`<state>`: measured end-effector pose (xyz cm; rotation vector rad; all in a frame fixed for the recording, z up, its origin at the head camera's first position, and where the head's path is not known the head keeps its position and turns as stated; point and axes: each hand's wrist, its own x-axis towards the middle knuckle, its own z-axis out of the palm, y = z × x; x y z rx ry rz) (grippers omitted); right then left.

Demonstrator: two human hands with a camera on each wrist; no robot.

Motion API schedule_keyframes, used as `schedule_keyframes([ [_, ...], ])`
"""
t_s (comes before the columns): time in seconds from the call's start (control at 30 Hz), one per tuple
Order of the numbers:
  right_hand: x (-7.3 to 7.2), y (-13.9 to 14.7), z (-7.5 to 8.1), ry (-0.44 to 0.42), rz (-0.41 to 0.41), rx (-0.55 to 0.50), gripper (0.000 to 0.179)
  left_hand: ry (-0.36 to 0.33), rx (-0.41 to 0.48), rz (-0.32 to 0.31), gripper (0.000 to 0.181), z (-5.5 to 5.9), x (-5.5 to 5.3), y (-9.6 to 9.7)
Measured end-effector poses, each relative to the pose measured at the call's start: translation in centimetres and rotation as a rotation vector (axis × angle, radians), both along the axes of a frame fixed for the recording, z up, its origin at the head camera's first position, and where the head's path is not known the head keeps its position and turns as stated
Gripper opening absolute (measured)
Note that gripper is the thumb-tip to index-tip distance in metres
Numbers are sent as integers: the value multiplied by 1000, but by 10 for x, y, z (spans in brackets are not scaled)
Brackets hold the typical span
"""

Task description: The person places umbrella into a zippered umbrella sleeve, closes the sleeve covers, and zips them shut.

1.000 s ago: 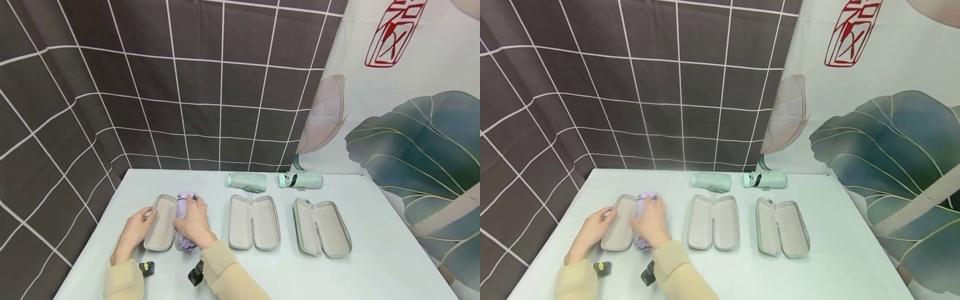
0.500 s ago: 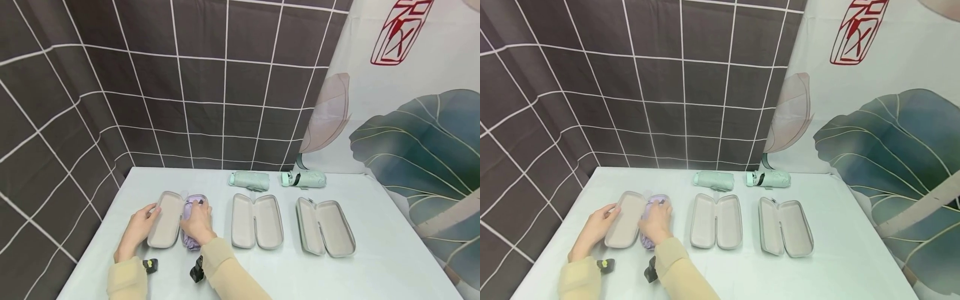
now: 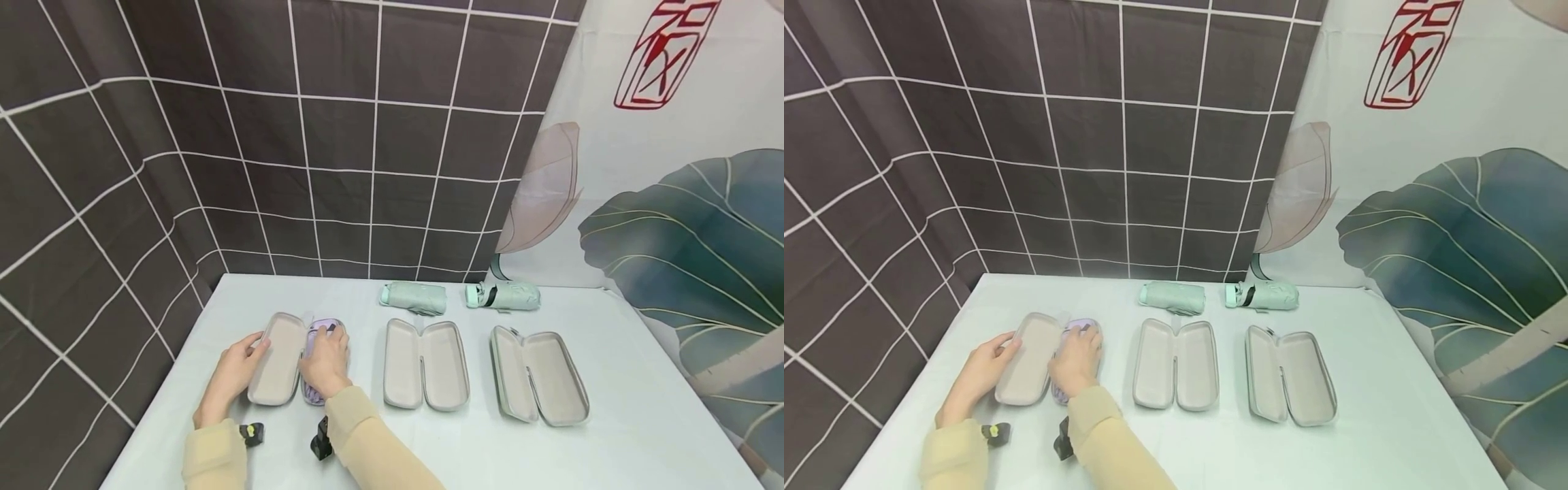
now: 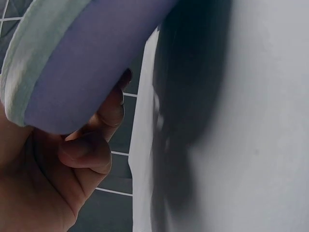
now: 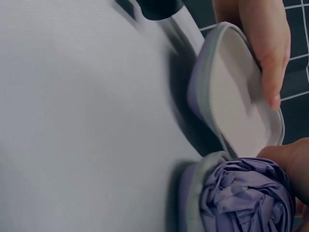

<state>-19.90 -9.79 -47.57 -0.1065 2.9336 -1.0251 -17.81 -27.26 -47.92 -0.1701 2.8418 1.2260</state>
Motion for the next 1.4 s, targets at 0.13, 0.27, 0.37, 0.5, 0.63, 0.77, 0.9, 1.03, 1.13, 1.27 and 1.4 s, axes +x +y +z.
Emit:
schedule_keyframes([
  [0.13, 1, -4, -6, 4, -19, -7, 76, -6, 1, -3, 65, -1, 1, 1],
  [0.27, 3, -7, -11, 16, -39, -18, 76, -9, -2, -10, 67, 0, 0, 0],
  [0.37, 3, -9, -13, 30, -50, -18, 77, -3, -1, -16, 68, 0, 0, -1],
  [0.5, 4, -11, -13, 36, -56, -4, 78, 4, -3, -17, 66, 1, 0, -3],
  [0.63, 5, -6, -9, 23, -33, -91, 75, 8, -5, -20, 64, 2, 0, -4],
  [0.77, 7, 7, -5, 11, 6, -300, 60, 13, -14, -22, 62, 3, 0, -4],
  [0.9, 8, 24, -3, 38, 7, -420, 48, 10, -13, -24, 64, 4, -1, -3],
  [1.03, 5, 39, -4, 91, -76, -444, 43, -4, -1, -21, 68, 6, -3, -1],
  [1.13, 3, 47, -7, 103, -147, -425, 41, -19, 7, -16, 69, 7, -3, 0],
  [1.27, 1, 52, -15, 74, -185, -389, 37, -19, 25, -12, 69, 6, -3, 1],
  [1.4, 0, 55, -21, 71, -195, -367, 31, -2, 61, -19, 68, 6, -4, 3],
])
